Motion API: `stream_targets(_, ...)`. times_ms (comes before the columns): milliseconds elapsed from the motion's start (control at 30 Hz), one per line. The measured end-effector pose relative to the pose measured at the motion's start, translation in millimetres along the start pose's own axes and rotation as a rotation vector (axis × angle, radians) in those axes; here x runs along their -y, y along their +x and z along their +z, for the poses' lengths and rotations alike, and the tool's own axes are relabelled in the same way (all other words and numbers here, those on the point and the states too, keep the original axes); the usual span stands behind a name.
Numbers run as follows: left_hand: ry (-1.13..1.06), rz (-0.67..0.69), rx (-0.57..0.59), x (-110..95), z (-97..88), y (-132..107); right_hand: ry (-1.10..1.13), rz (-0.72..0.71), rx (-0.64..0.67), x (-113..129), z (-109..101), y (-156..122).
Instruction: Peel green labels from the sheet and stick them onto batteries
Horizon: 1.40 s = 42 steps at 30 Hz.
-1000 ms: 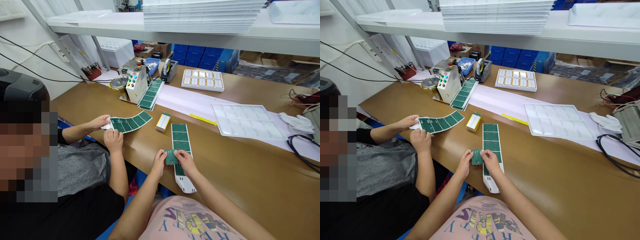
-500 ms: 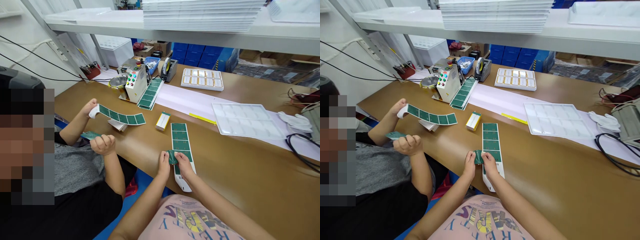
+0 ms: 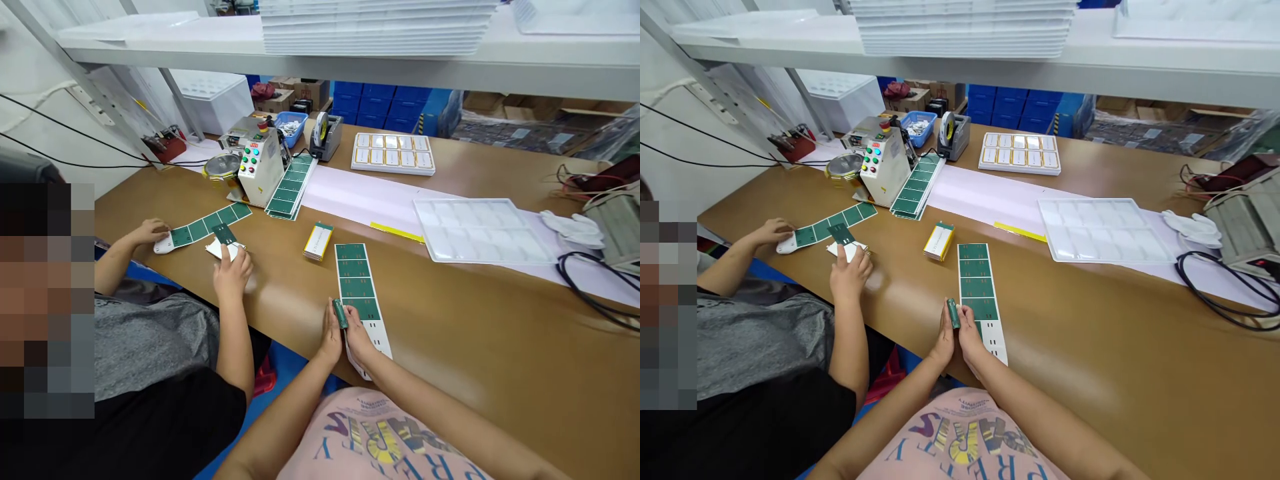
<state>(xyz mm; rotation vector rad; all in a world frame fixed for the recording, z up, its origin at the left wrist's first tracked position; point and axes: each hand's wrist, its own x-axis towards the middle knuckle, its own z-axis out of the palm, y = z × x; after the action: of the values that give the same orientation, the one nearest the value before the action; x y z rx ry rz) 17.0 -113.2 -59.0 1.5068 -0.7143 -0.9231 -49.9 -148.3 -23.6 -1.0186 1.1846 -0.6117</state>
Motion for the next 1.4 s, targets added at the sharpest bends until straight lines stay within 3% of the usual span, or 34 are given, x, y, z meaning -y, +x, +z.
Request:
stream_targets(133,0.048,0.098,0.32,-11.0,-23.5,5.3,0.09,0.042,0.083,4.0,-7.4,3.9)
stream_targets(233,0.14,0.212,0.383,-20.7,-29.7,8.1,0.107,0.07,0.138,8.4,-11.8,7.4)
stream_targets(333,0.288,0.303,0.28,-33.9,-26.2,14.2,0.075,0.099,0.153,18.9,-20.7,9.5)
stream_targets(400,0.444,0.336,0.137,-50.7,-22.9,26.6,0.043,0.089,0.115,25.4,-32.1,8.9)
stream_targets(500,0.682,0.295,-0.13,-90.1,-18.7,65.0,-0.048,0.078,0.005,23.1,-54.8,4.6)
stream_targets(600,0.853,0.271,-0.303,-130.1,-13.8,118.4,-0.2,0.113,-0.049,4.7,-73.7,-1.4)
stream_targets(700,0.977,0.239,-0.319,-150.2,-8.7,161.2,-0.387,0.089,-0.032,-14.5,-83.8,-5.3)
stream_targets(833,1.015,0.199,-0.302,-146.4,-6.6,180.7,-0.497,0.028,-0.051,-23.8,-91.5,-6.6)
stream_targets(1033,0.823,0.12,-0.447,-149.5,-18.4,180.9,-0.581,0.073,-0.07,-22.9,-94.9,-13.2)
stream_targets(1167,0.678,0.061,-0.495,-152.5,-32.8,161.9,-0.601,-0.004,0.025,7.3,-71.0,9.5)
stream_targets(1267,0.629,0.029,-0.54,-128.3,-43.5,124.6,-0.644,-0.092,0.072,54.8,-40.4,44.2)
stream_targets(1400,0.791,-0.014,-0.53,-67.3,-58.7,61.9,-0.804,-0.171,0.016,112.4,-3.6,78.2)
